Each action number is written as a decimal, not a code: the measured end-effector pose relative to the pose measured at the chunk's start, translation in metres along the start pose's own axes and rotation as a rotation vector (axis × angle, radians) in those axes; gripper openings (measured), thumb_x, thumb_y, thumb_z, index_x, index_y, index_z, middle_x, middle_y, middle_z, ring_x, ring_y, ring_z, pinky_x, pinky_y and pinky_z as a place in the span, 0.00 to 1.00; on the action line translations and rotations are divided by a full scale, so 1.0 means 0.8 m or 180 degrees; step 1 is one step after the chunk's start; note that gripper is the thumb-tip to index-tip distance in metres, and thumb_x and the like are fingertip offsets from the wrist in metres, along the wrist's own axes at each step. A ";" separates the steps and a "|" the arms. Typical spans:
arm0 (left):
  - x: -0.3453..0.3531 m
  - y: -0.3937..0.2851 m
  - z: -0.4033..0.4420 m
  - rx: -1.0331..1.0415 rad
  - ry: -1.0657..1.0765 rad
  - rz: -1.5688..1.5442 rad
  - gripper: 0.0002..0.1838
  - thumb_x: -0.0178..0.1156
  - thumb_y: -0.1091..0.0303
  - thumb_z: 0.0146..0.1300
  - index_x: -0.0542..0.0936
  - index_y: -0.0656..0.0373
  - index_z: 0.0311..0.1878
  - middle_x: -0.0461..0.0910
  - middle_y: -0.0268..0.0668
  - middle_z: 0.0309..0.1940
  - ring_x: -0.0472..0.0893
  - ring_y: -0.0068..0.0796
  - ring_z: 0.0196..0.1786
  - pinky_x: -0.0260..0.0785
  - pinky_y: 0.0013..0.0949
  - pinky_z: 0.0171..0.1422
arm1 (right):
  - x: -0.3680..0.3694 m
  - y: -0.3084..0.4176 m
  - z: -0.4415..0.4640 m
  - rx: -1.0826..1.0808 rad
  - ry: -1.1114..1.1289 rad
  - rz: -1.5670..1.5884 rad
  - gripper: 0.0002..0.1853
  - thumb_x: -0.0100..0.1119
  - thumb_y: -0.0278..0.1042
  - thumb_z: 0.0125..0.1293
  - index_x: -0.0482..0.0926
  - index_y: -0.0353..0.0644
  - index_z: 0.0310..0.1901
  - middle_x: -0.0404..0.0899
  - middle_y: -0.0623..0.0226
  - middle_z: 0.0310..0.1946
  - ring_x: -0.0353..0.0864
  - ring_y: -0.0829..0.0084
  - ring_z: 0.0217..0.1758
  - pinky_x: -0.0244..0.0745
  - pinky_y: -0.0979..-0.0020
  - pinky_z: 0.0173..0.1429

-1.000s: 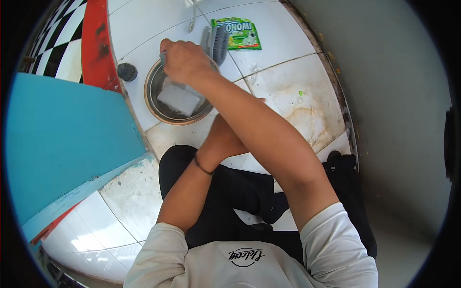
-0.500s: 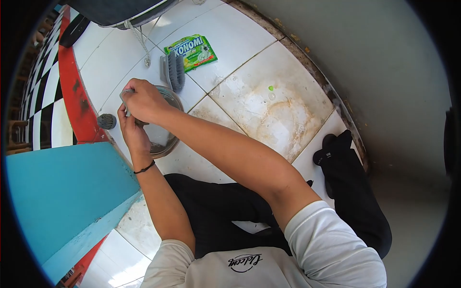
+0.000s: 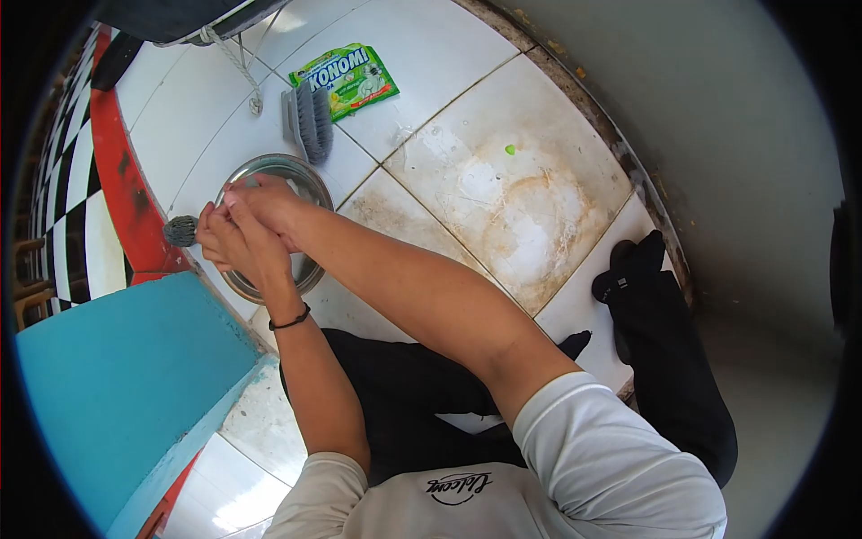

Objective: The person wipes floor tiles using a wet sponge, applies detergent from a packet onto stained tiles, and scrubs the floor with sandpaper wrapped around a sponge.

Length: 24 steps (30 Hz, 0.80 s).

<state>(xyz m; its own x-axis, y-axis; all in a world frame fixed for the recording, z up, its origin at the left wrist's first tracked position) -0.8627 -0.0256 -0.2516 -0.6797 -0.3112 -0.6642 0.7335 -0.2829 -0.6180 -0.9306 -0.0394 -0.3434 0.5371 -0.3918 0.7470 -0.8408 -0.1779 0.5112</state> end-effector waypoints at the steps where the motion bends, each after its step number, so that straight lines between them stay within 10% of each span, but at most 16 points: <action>1: -0.018 0.002 0.003 -0.0345 -0.0149 -0.0177 0.23 0.50 0.50 0.75 0.76 0.65 0.51 0.75 0.44 0.54 0.64 0.44 0.62 0.58 0.41 0.66 | -0.001 0.010 -0.002 -0.0353 -0.0207 -0.0346 0.23 0.47 0.55 0.77 0.78 0.41 0.42 0.77 0.59 0.39 0.76 0.65 0.41 0.76 0.61 0.46; 10: -0.056 0.036 0.017 -0.0485 -0.0912 -0.1783 0.22 0.55 0.58 0.74 0.68 0.71 0.56 0.71 0.52 0.53 0.72 0.39 0.59 0.66 0.40 0.65 | -0.042 -0.053 0.006 0.0937 -0.1370 -0.0494 0.30 0.45 0.64 0.74 0.75 0.44 0.27 0.74 0.67 0.30 0.72 0.68 0.35 0.67 0.51 0.42; 24: -0.048 0.049 0.037 -0.0238 -0.0773 -0.1815 0.21 0.54 0.61 0.75 0.66 0.72 0.57 0.75 0.54 0.52 0.77 0.39 0.55 0.69 0.38 0.62 | -0.010 -0.019 -0.005 0.0151 -0.0490 -0.1507 0.21 0.49 0.49 0.75 0.75 0.36 0.34 0.72 0.65 0.23 0.72 0.71 0.29 0.69 0.58 0.31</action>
<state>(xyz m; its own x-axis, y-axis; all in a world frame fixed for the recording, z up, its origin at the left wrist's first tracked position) -0.8076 -0.0516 -0.2383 -0.9374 -0.3297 -0.1119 0.2471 -0.4037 -0.8809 -0.9217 -0.0301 -0.3554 0.8474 -0.3862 0.3645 -0.5113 -0.4080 0.7564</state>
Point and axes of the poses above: each hand's wrist, its own z-axis towards the middle knuckle, its own x-axis out of the palm, y = z × x, the point moved 10 cm from there along z, towards the middle knuckle
